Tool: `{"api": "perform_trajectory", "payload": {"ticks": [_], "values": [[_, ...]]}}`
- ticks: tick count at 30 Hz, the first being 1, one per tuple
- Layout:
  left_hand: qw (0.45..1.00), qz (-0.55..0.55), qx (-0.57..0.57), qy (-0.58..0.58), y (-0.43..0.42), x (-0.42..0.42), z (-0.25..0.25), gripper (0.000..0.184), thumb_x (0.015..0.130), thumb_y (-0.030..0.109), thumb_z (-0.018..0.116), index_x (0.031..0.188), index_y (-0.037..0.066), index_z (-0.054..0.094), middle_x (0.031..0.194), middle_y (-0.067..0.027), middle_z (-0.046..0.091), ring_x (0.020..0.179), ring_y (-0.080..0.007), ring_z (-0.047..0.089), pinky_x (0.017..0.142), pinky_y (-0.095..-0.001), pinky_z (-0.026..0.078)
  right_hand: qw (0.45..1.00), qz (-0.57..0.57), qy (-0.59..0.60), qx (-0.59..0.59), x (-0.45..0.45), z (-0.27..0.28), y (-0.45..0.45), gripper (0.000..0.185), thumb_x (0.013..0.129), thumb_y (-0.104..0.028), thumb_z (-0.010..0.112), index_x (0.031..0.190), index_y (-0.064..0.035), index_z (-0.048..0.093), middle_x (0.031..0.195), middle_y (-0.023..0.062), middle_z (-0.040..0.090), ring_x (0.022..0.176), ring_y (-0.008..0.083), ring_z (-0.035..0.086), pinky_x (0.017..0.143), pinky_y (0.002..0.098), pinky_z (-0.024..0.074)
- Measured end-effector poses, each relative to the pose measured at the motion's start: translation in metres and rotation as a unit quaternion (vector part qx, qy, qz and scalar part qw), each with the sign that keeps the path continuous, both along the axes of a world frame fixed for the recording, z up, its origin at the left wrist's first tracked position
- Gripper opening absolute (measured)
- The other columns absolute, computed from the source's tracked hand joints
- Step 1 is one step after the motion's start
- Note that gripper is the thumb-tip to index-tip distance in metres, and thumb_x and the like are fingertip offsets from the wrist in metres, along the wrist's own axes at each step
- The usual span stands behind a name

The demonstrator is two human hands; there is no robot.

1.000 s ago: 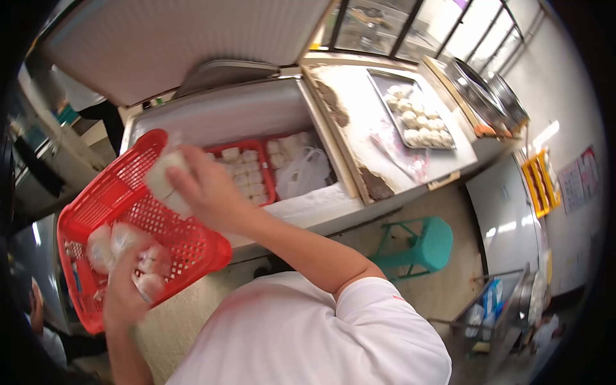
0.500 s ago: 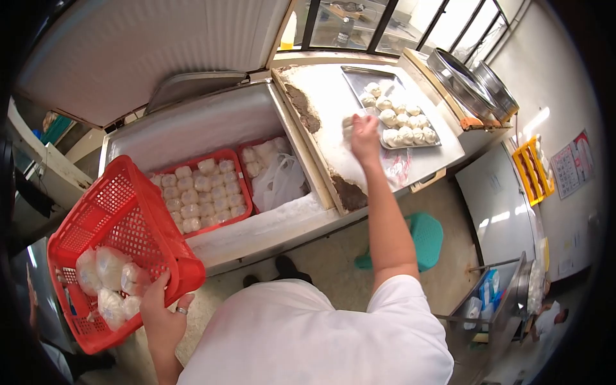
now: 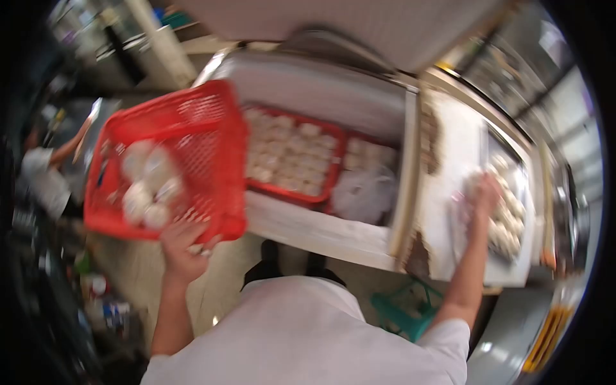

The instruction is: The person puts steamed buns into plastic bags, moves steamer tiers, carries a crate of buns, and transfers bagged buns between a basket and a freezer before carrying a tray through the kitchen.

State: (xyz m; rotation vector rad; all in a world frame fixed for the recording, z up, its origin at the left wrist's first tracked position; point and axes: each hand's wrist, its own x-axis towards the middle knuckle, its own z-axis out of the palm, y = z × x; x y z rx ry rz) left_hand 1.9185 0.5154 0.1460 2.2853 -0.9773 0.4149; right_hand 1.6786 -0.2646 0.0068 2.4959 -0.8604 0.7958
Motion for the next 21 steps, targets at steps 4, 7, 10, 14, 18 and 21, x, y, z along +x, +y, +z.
{"api": "perform_trajectory", "payload": {"ticks": [4, 7, 10, 14, 18, 21], "values": [[1.000, 0.010, -0.020, 0.011, -0.004, 0.003, 0.006, 0.028, 0.071, 0.017, 0.088, 0.092, 0.003, 0.074, 0.082, -0.0134, 0.071, 0.072, -0.0326, 0.069, 0.063, -0.0417, 0.054, 0.989, -0.094, -0.088, 0.078, 0.069, 0.067, 0.082, 0.055, 0.105, -0.045, 0.053, 0.134, 0.0002, 0.063, 0.129, 0.0250, 0.066, 0.112, 0.0452, 0.064, 0.104, 0.0504, 0.0455], [0.999, 0.005, -0.009, 0.041, -0.003, 0.007, 0.010, 0.030, 0.071, 0.017, 0.087, 0.094, 0.003, 0.073, 0.084, -0.0130, 0.072, 0.074, -0.0317, 0.069, 0.066, -0.0422, 0.054, 0.929, 0.153, -0.177, 0.286, 0.153, 0.130, 0.202, 0.046, 0.104, -0.031, 0.062, 0.138, 0.0003, 0.060, 0.132, 0.0190, 0.066, 0.121, 0.0286, 0.063, 0.103, 0.0403, 0.0483], [0.996, -0.038, -0.049, 0.063, 0.009, 0.012, 0.017, 0.031, 0.071, 0.016, 0.087, 0.096, 0.003, 0.073, 0.088, -0.0117, 0.073, 0.080, -0.0305, 0.070, 0.071, -0.0417, 0.056, 0.815, 0.347, -0.112, 0.450, 0.224, 0.187, 0.376, 0.045, 0.099, -0.022, 0.068, 0.138, 0.0005, 0.060, 0.135, 0.0130, 0.065, 0.120, 0.0199, 0.062, 0.099, 0.0328, 0.0504], [0.993, -0.049, -0.104, 0.031, 0.072, 0.031, 0.034, 0.034, 0.072, 0.018, 0.086, 0.100, 0.004, 0.074, 0.094, -0.0096, 0.073, 0.091, -0.0287, 0.070, 0.084, -0.0410, 0.056, 0.674, 0.543, 0.168, 0.472, 0.299, 0.241, 0.584, 0.047, 0.090, -0.017, 0.074, 0.132, 0.0011, 0.061, 0.128, 0.0167, 0.065, 0.118, 0.0284, 0.063, 0.101, 0.0389, 0.0508], [0.993, 0.082, -0.082, -0.012, 0.171, 0.059, 0.043, 0.036, 0.071, 0.025, 0.089, 0.097, 0.005, 0.075, 0.095, -0.0089, 0.074, 0.091, -0.0279, 0.071, 0.090, -0.0453, 0.054, 0.568, 0.663, 0.328, 0.360, 0.377, 0.182, 0.702, 0.055, 0.087, -0.021, 0.077, 0.135, -0.0014, 0.060, 0.129, 0.0178, 0.064, 0.123, 0.0343, 0.059, 0.106, 0.0414, 0.0474], [0.988, 0.134, -0.061, -0.034, 0.222, 0.074, 0.025, 0.039, 0.072, 0.032, 0.089, 0.096, 0.006, 0.075, 0.093, -0.0081, 0.074, 0.089, -0.0277, 0.071, 0.093, -0.0477, 0.052, 0.530, 0.693, 0.442, 0.209, 0.409, 0.135, 0.761, 0.057, 0.091, -0.030, 0.071, 0.142, -0.0097, 0.056, 0.135, 0.0133, 0.062, 0.125, 0.0318, 0.058, 0.105, 0.0442, 0.0474]]}}
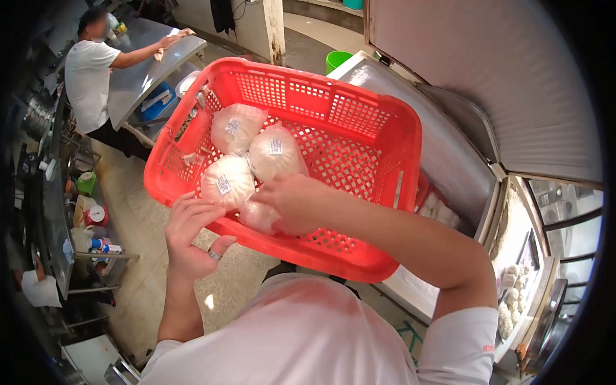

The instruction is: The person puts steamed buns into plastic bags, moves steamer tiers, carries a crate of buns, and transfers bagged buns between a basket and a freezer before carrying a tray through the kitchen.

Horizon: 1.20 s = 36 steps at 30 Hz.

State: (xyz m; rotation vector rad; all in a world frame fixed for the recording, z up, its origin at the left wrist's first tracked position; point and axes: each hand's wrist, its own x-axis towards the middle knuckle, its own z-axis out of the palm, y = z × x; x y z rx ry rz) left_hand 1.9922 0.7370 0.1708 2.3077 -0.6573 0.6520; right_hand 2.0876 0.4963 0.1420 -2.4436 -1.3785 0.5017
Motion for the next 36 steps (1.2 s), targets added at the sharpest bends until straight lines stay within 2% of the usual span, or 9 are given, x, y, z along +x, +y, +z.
{"api": "perform_trajectory", "payload": {"ticks": [3, 6, 9, 12, 18, 24, 27, 30, 36], "values": [[1.000, 0.002, -0.002, -0.002, 0.018, 0.011, -0.016, 0.040, 0.074, 0.040, 0.088, 0.093, 0.008, 0.075, 0.089, -0.0063, 0.073, 0.086, -0.0260, 0.070, 0.091, -0.0459, 0.051, 0.992, 0.072, -0.069, -0.082, -0.005, -0.013, 0.026, 0.060, 0.090, -0.036, 0.067, 0.147, -0.0215, 0.053, 0.143, 0.0085, 0.055, 0.128, 0.0298, 0.056, 0.102, 0.0481, 0.0484], [1.000, -0.009, -0.004, -0.011, 0.019, 0.015, -0.029, 0.042, 0.075, 0.048, 0.086, 0.089, 0.011, 0.074, 0.083, -0.0033, 0.072, 0.080, -0.0239, 0.069, 0.085, -0.0414, 0.051, 0.976, 0.052, -0.051, -0.205, 0.001, 0.007, 0.025, 0.067, 0.085, -0.037, 0.074, 0.146, -0.0234, 0.052, 0.138, 0.0096, 0.055, 0.129, 0.0307, 0.054, 0.097, 0.0487, 0.0535], [0.999, -0.031, -0.020, -0.012, 0.023, 0.016, -0.035, 0.044, 0.075, 0.053, 0.085, 0.088, 0.012, 0.072, 0.079, -0.0012, 0.071, 0.074, -0.0229, 0.067, 0.079, -0.0388, 0.049, 0.981, -0.021, -0.009, -0.194, 0.001, -0.003, 0.001, 0.074, 0.080, -0.036, 0.078, 0.148, -0.0256, 0.049, 0.128, 0.0108, 0.057, 0.130, 0.0322, 0.053, 0.090, 0.0486, 0.0586], [0.999, -0.041, -0.029, -0.020, 0.024, 0.017, -0.038, 0.043, 0.075, 0.053, 0.085, 0.085, 0.013, 0.072, 0.077, 0.0001, 0.070, 0.070, -0.0215, 0.065, 0.075, -0.0376, 0.048, 0.986, -0.023, 0.017, -0.166, -0.002, -0.034, -0.008, 0.077, 0.081, -0.032, 0.078, 0.151, -0.0255, 0.045, 0.134, 0.0168, 0.054, 0.112, 0.0432, 0.066, 0.084, 0.0504, 0.0609], [0.999, -0.045, -0.017, 0.005, 0.026, 0.018, -0.033, 0.042, 0.075, 0.051, 0.085, 0.085, 0.012, 0.073, 0.077, 0.0000, 0.070, 0.070, -0.0218, 0.065, 0.074, -0.0381, 0.048, 0.957, -0.098, 0.181, -0.204, -0.009, -0.006, -0.019, 0.068, 0.082, -0.029, 0.077, 0.144, -0.0191, 0.052, 0.123, 0.0222, 0.061, 0.108, 0.0411, 0.068, 0.089, 0.0496, 0.0580], [0.996, -0.075, -0.018, 0.036, 0.030, 0.019, -0.022, 0.044, 0.076, 0.048, 0.085, 0.089, 0.008, 0.074, 0.081, -0.0037, 0.071, 0.075, -0.0259, 0.068, 0.076, -0.0407, 0.050, 0.971, -0.227, 0.049, -0.051, 0.019, 0.035, -0.052, 0.069, 0.077, -0.024, 0.083, 0.139, -0.0143, 0.054, 0.115, 0.0229, 0.064, 0.110, 0.0411, 0.066, 0.093, 0.0507, 0.0549], [0.993, -0.097, -0.042, 0.056, 0.028, 0.021, -0.013, 0.045, 0.078, 0.046, 0.085, 0.092, 0.005, 0.074, 0.084, -0.0077, 0.072, 0.078, -0.0296, 0.069, 0.077, -0.0429, 0.053, 0.944, -0.314, 0.045, -0.093, 0.028, 0.066, -0.058, 0.070, 0.076, -0.025, 0.083, 0.137, -0.0093, 0.054, 0.113, 0.0236, 0.066, 0.109, 0.0415, 0.066, 0.093, 0.0502, 0.0543], [0.990, -0.112, -0.063, 0.062, 0.021, 0.026, -0.001, 0.043, 0.080, 0.040, 0.085, 0.094, 0.002, 0.073, 0.086, -0.0112, 0.073, 0.080, -0.0326, 0.069, 0.076, -0.0434, 0.054, 0.954, -0.296, 0.010, 0.049, 0.025, 0.073, -0.073, 0.080, 0.066, -0.012, 0.083, 0.139, -0.0054, 0.052, 0.126, 0.0229, 0.063, 0.119, 0.0394, 0.062, 0.101, 0.0459, 0.0516], [0.969, -0.214, -0.047, 0.117, -0.016, 0.036, 0.021, 0.033, 0.079, 0.022, 0.085, 0.099, 0.000, 0.072, 0.087, -0.0140, 0.072, 0.083, -0.0350, 0.069, 0.075, -0.0426, 0.055, 0.873, -0.418, 0.019, 0.249, -0.021, 0.127, -0.100, 0.090, 0.065, -0.003, 0.079, 0.147, -0.0044, 0.042, 0.127, 0.0136, 0.061, 0.122, 0.0238, 0.060, 0.103, 0.0363, 0.0489]]}}
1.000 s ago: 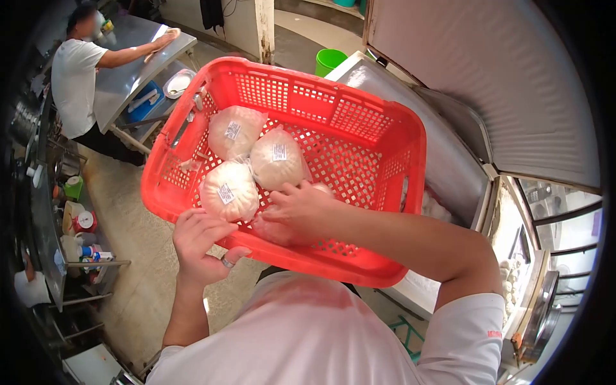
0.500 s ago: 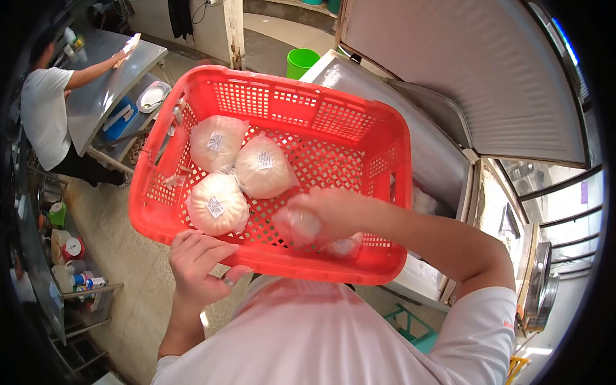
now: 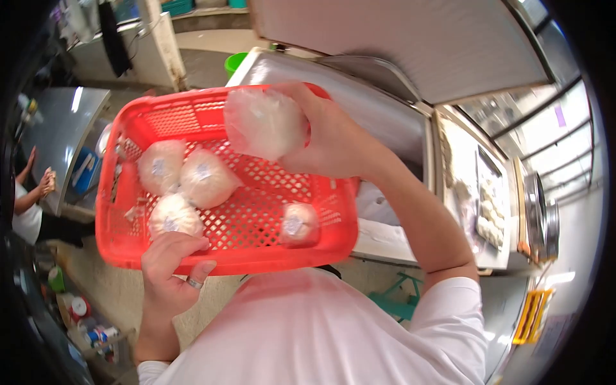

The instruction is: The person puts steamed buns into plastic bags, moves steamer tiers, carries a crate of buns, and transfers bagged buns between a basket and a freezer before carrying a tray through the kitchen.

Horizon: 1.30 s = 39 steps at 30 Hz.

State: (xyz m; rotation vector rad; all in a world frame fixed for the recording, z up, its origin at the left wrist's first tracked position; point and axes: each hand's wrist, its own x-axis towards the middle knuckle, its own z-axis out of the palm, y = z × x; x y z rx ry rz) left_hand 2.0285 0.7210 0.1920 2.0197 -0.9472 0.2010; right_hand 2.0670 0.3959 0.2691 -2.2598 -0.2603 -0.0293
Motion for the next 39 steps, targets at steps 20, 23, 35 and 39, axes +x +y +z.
{"api": "perform_trajectory", "payload": {"ticks": [20, 23, 35, 39], "values": [[0.819, -0.269, 0.505, 0.043, -0.214, 0.037, -0.065, 0.090, 0.068, 0.039, 0.089, 0.141, 0.004, 0.049, 0.137, -0.0211, 0.056, 0.126, -0.0402, 0.058, 0.105, -0.0485, 0.049, 0.680, -0.730, -0.067, -0.036, -0.380, -0.048, -0.348, 0.084, 0.071, -0.020, 0.081, 0.144, -0.0038, 0.043, 0.116, 0.0200, 0.069, 0.104, 0.0270, 0.069, 0.092, 0.0342, 0.0545], [0.835, -0.233, 0.496, 0.057, -0.220, 0.034, -0.062, 0.093, 0.065, 0.041, 0.090, 0.141, 0.006, 0.049, 0.136, -0.0223, 0.057, 0.124, -0.0413, 0.058, 0.104, -0.0496, 0.050, 0.669, -0.736, 0.078, -0.062, -0.412, -0.107, -0.402, 0.092, 0.067, -0.030, 0.082, 0.146, -0.0034, 0.043, 0.122, 0.0254, 0.068, 0.111, 0.0341, 0.068, 0.097, 0.0398, 0.0531], [0.877, -0.027, 0.461, 0.130, -0.219, 0.039, -0.036, 0.096, 0.057, 0.030, 0.096, 0.137, -0.001, 0.051, 0.128, -0.0268, 0.062, 0.123, -0.0382, 0.061, 0.104, -0.0463, 0.050, 0.639, -0.736, 0.088, -0.206, -0.390, -0.178, -0.432, 0.107, 0.086, -0.056, 0.075, 0.160, -0.0011, 0.022, 0.116, 0.0302, 0.068, 0.110, 0.0450, 0.066, 0.094, 0.0512, 0.0526], [0.973, 0.037, 0.190, 0.124, -0.183, 0.050, 0.012, 0.107, 0.062, 0.022, 0.093, 0.150, -0.002, 0.037, 0.138, -0.0226, 0.055, 0.122, -0.0345, 0.061, 0.106, -0.0430, 0.048, 0.697, -0.699, -0.075, -0.140, -0.374, -0.139, -0.371, 0.092, 0.085, -0.049, 0.080, 0.154, -0.0006, 0.041, 0.124, 0.0240, 0.062, 0.107, 0.0359, 0.064, 0.091, 0.0468, 0.0544]]}}
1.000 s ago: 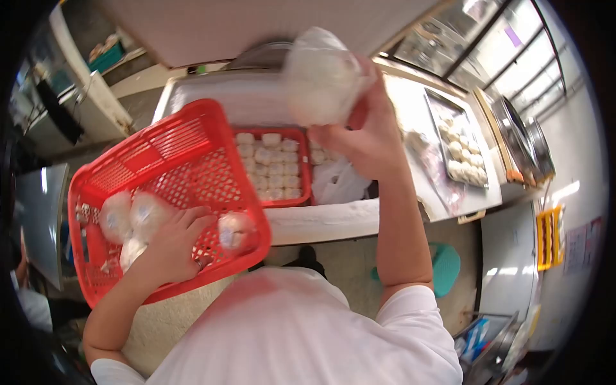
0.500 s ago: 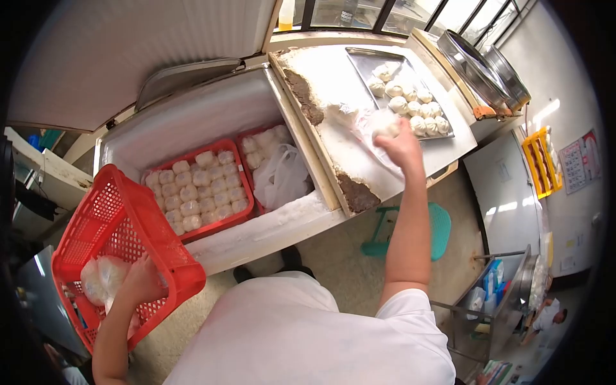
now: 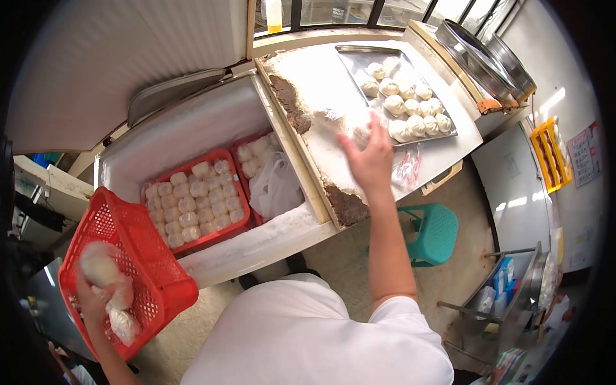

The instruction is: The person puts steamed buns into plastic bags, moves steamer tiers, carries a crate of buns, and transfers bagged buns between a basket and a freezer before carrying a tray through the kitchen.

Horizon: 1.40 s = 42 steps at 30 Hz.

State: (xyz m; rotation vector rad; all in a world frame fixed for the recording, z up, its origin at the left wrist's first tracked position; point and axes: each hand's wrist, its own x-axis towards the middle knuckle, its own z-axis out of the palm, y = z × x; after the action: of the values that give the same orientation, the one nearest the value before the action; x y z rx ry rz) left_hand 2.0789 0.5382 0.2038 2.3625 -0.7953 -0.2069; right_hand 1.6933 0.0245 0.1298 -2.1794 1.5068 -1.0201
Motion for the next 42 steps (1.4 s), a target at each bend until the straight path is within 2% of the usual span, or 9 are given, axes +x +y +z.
{"api": "perform_trajectory", "payload": {"ticks": [3, 7, 12, 17, 27, 32, 33, 37, 42], "values": [[0.977, -0.017, -0.211, 0.023, -0.073, -0.087, 0.048, 0.098, 0.065, 0.021, 0.090, 0.149, 0.001, 0.042, 0.138, -0.0155, 0.056, 0.123, -0.0276, 0.059, 0.106, -0.0437, 0.048, 0.906, 0.289, -0.248, 0.183, 0.042, 0.038, 0.087, 0.081, 0.082, -0.026, 0.087, 0.149, -0.0064, 0.048, 0.131, 0.0143, 0.062, 0.110, 0.0266, 0.063, 0.094, 0.0408, 0.0552], [0.949, -0.281, -0.115, -0.083, -0.175, -0.145, 0.039, 0.110, 0.063, 0.007, 0.089, 0.155, 0.001, 0.029, 0.138, -0.0197, 0.053, 0.122, -0.0308, 0.059, 0.103, -0.0429, 0.050, 0.665, 0.526, -0.389, 0.361, 0.087, 0.067, 0.172, 0.097, 0.081, -0.032, 0.089, 0.158, -0.0087, 0.035, 0.147, 0.0160, 0.052, 0.127, 0.0267, 0.057, 0.105, 0.0463, 0.0506], [0.958, -0.220, -0.182, 0.008, -0.232, -0.180, 0.016, 0.104, 0.068, 0.013, 0.093, 0.153, 0.003, 0.035, 0.146, -0.0149, 0.050, 0.126, -0.0283, 0.056, 0.101, -0.0419, 0.049, 0.857, 0.419, -0.274, 0.123, 0.098, 0.057, 0.113, 0.071, 0.080, -0.019, 0.086, 0.142, -0.0037, 0.054, 0.130, 0.0213, 0.064, 0.116, 0.0277, 0.066, 0.099, 0.0396, 0.0538], [0.957, -0.186, -0.220, -0.023, -0.190, -0.170, 0.010, 0.100, 0.070, 0.012, 0.093, 0.152, 0.002, 0.036, 0.147, -0.0167, 0.051, 0.126, -0.0302, 0.056, 0.100, -0.0404, 0.051, 0.973, 0.164, -0.162, -0.025, 0.082, 0.039, -0.086, 0.076, 0.087, -0.043, 0.078, 0.142, 0.0005, 0.050, 0.099, 0.0227, 0.074, 0.088, 0.0291, 0.074, 0.075, 0.0381, 0.0585], [0.960, 0.015, -0.235, -0.153, -0.067, -0.165, 0.023, 0.064, 0.078, 0.008, 0.085, 0.134, -0.002, 0.057, 0.131, -0.0187, 0.063, 0.117, -0.0337, 0.062, 0.097, -0.0398, 0.053, 0.930, -0.009, 0.368, 0.007, 0.055, -0.055, -0.262, 0.083, 0.084, -0.068, 0.067, 0.132, 0.0006, 0.064, 0.127, 0.0295, 0.065, 0.124, 0.0431, 0.060, 0.106, 0.0502, 0.0460], [0.940, 0.182, -0.236, -0.167, 0.018, -0.141, 0.020, 0.050, 0.080, 0.005, 0.082, 0.125, 0.000, 0.062, 0.128, -0.0154, 0.065, 0.118, -0.0310, 0.063, 0.100, -0.0403, 0.051, 0.957, 0.198, 0.121, -0.174, 0.141, -0.011, -0.198, 0.069, 0.094, -0.045, 0.072, 0.144, -0.0007, 0.054, 0.141, 0.0272, 0.057, 0.132, 0.0396, 0.054, 0.109, 0.0474, 0.0432], [0.931, 0.221, -0.247, -0.153, 0.036, -0.135, 0.016, 0.046, 0.080, 0.004, 0.081, 0.123, 0.001, 0.064, 0.127, -0.0147, 0.066, 0.118, -0.0304, 0.063, 0.101, -0.0404, 0.050, 0.966, 0.254, 0.049, -0.031, 0.174, 0.037, -0.100, 0.066, 0.097, -0.041, 0.071, 0.145, 0.0014, 0.053, 0.143, 0.0239, 0.057, 0.129, 0.0319, 0.057, 0.105, 0.0404, 0.0468], [0.897, 0.299, -0.172, -0.276, 0.114, -0.101, 0.010, 0.028, 0.086, 0.004, 0.077, 0.112, 0.000, 0.069, 0.120, -0.0138, 0.069, 0.115, -0.0260, 0.064, 0.104, -0.0382, 0.048, 0.774, 0.595, -0.112, 0.189, 0.262, 0.112, 0.145, 0.051, 0.096, -0.017, 0.069, 0.141, 0.0021, 0.054, 0.132, 0.0099, 0.063, 0.115, 0.0181, 0.060, 0.097, 0.0327, 0.0519], [0.826, 0.448, -0.133, -0.316, 0.224, -0.069, -0.007, 0.021, 0.093, 0.006, 0.073, 0.112, 0.000, 0.070, 0.122, -0.0128, 0.069, 0.115, -0.0247, 0.065, 0.103, -0.0374, 0.047, 0.642, 0.742, 0.085, 0.175, 0.370, 0.121, 0.333, 0.064, 0.094, -0.033, 0.074, 0.141, 0.0042, 0.054, 0.135, 0.0183, 0.063, 0.121, 0.0263, 0.063, 0.101, 0.0389, 0.0522]]}}
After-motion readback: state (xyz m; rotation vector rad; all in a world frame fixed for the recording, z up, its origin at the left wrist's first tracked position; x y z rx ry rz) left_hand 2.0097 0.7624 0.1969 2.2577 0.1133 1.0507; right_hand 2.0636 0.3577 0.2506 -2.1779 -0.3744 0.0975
